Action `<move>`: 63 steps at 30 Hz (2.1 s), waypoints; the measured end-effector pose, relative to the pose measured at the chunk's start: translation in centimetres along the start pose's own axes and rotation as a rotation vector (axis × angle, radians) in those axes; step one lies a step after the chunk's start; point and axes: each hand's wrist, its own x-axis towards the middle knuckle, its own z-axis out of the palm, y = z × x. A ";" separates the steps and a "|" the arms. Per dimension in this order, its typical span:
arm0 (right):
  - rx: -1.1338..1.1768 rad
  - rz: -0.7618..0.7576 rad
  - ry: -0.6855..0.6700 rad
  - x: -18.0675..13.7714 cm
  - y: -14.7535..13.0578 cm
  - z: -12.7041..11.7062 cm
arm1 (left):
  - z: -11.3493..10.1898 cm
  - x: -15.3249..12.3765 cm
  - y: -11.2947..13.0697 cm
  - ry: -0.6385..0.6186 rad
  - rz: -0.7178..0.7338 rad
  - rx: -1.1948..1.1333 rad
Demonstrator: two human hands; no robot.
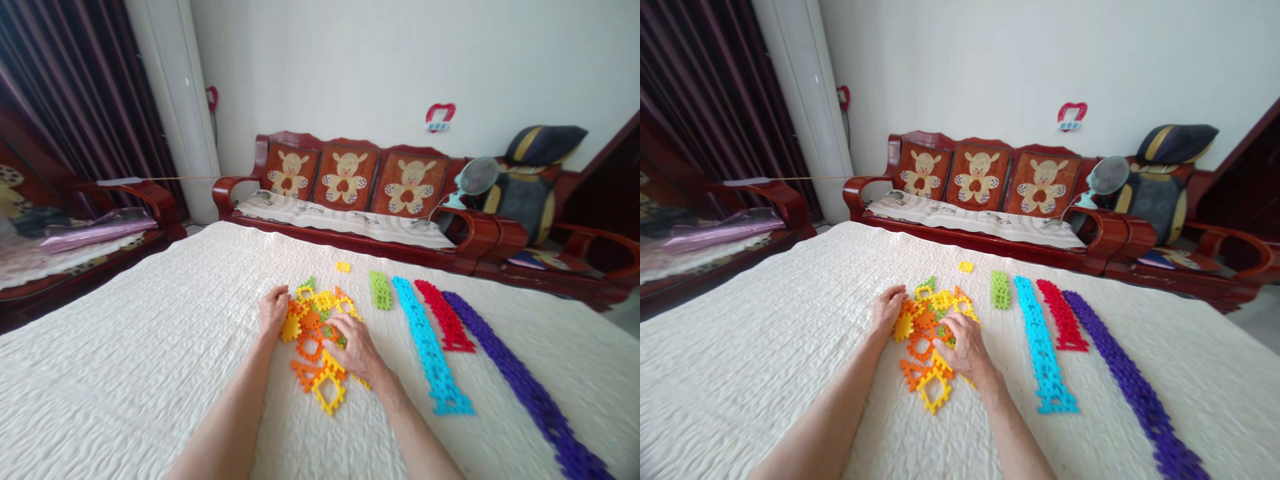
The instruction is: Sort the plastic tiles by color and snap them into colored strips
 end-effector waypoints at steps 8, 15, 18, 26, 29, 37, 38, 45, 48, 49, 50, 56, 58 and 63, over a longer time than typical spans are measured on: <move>-0.074 0.070 -0.051 -1.2 3.2 -0.9 | -0.1 -0.2 0.2 0.004 0.014 0.005; -0.083 0.039 -0.139 -1.1 1.9 -0.1 | -0.1 -0.2 0.1 -0.013 0.025 0.018; -0.061 0.013 -0.122 -1.0 1.6 -0.1 | -0.2 -0.2 0.1 -0.011 0.027 0.037; 0.066 -0.045 0.120 -0.8 1.9 0.3 | -0.2 -0.1 0.0 -0.003 0.023 0.052; 0.103 0.071 0.295 -0.8 3.2 0.1 | -0.2 0.0 0.0 0.001 0.017 0.063; 0.190 0.475 0.429 -1.1 5.6 -1.2 | -0.3 0.0 0.0 0.003 0.030 0.081; 0.259 0.507 0.373 -1.1 5.4 -1.3 | -0.3 -0.1 0.1 0.001 0.026 0.085; 0.258 0.505 0.395 -1.1 4.6 -2.3 | -0.4 -0.2 0.4 0.000 0.017 0.098; 0.127 0.544 0.470 -1.4 5.5 -2.3 | -0.3 -0.1 0.1 -0.005 0.026 0.098; 0.080 0.570 0.480 -1.6 5.8 -2.2 | -0.3 -0.1 0.0 -0.009 0.029 0.097; 0.028 0.591 0.478 -1.7 6.1 -2.1 | -0.3 0.0 -0.1 -0.014 0.030 0.097; -0.245 0.549 0.477 -2.0 7.0 -1.6 | -0.3 -0.1 0.0 -0.021 0.021 0.089; -0.251 0.535 0.422 -2.0 7.0 -1.6 | -0.3 -0.2 0.1 -0.019 0.019 0.089; -0.256 0.550 0.185 -2.4 6.6 -1.6 | -0.3 -0.2 0.2 -0.017 0.027 0.081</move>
